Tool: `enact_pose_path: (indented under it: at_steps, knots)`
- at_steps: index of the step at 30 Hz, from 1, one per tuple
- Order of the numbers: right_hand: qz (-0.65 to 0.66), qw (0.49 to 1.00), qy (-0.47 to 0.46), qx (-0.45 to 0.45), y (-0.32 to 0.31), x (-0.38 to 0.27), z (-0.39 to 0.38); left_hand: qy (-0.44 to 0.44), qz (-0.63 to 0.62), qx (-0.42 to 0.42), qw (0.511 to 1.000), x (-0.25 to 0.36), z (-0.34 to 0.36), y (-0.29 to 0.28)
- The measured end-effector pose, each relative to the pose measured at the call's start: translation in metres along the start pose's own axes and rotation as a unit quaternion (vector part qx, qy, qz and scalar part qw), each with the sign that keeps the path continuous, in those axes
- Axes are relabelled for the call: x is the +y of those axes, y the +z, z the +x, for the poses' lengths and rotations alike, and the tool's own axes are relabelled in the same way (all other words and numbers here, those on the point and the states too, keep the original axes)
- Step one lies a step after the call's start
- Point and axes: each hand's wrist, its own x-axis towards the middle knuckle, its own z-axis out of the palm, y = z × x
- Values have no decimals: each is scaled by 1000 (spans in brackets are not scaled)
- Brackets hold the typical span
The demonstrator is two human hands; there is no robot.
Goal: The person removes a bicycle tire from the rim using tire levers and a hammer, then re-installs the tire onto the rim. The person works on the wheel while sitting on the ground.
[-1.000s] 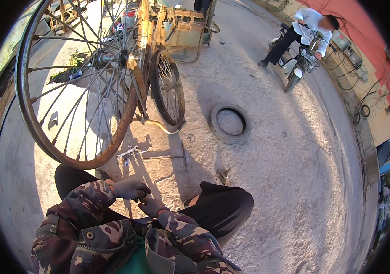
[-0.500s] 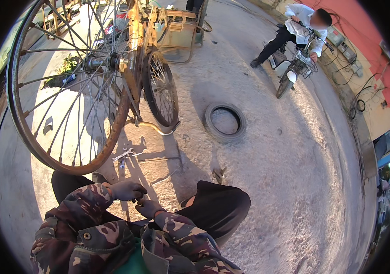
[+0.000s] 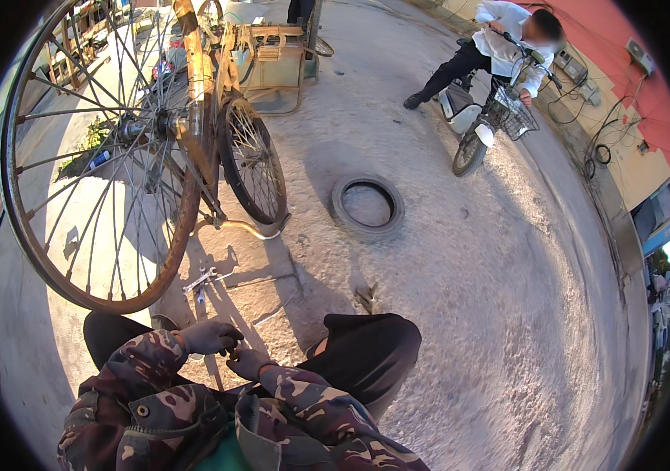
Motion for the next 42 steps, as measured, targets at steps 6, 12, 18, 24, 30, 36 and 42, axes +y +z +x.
enact_pose_path:
  at_steps: [6,12,18,24,30,36,42]
  knots:
    - [-15,1000,-17,0,5,5,6,13,7,4,1000,-5,0,2]
    - [-14,1000,-11,-14,-4,-5,-2,-8,-6,2,1000,2,-3,2]
    - [-5,1000,-4,-7,-4,-6,-3,7,16,11,1000,-6,0,4]
    - [-15,999,-27,16,-6,-16,-11,-22,-6,14,1000,-25,16,10]
    - [-54,997,-61,13,-14,-33,-28,-94,-117,60,987,-49,43,5]
    - [-5,990,-115,75,-25,-50,-48,-165,-205,126,957,-138,109,17]
    - [47,989,-121,67,-34,-53,-52,-213,-158,169,949,-218,145,53]
